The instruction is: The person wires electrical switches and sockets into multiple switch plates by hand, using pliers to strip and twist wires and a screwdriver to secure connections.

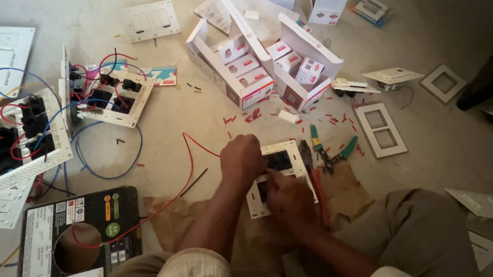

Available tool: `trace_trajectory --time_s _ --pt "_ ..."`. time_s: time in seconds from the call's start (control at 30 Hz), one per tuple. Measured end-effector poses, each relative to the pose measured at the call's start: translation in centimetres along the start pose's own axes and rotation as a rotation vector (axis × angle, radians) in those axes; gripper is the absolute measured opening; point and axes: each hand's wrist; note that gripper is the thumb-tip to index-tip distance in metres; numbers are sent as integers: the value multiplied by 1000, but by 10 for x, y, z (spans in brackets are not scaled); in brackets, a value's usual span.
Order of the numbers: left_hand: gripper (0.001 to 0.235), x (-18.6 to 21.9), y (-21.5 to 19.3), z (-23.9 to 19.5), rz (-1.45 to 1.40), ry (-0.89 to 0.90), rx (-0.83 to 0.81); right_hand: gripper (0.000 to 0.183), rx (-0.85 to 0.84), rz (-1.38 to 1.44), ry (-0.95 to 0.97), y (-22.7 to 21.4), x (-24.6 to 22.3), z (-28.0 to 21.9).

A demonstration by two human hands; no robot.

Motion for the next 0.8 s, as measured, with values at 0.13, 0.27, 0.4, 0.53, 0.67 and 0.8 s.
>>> trace_trajectory --time_s 0.13,0.27,0.4,0.53,0.67,0.8 --pt "13 2 5 -4 12 31 30 34 -66 -249 -261 1 15 -6" --pt "17 7 -10 -5 -18 -12 -39 28 -84 -365 -301 -1 14 -2" --pt "22 7 -22 -3 -73 -112 -205 59 -90 -415 -557 -21 28 0" --pt "10 2 -5 -7 -28 -14 -11 36 -256 146 -48 -33 39 29" --pt "8 8 4 3 26 39 -26 35 -313 221 60 -44 45 43" --pt "8 11 1 4 -12 -12 -98 34 -640 143 58 -52 55 64"
Point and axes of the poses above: each hand's wrist, its own z-axis towards the middle knuckle, its own y-axis out of the palm, x = y × z, and after that the axes turned 14 degrees about y, right-handed
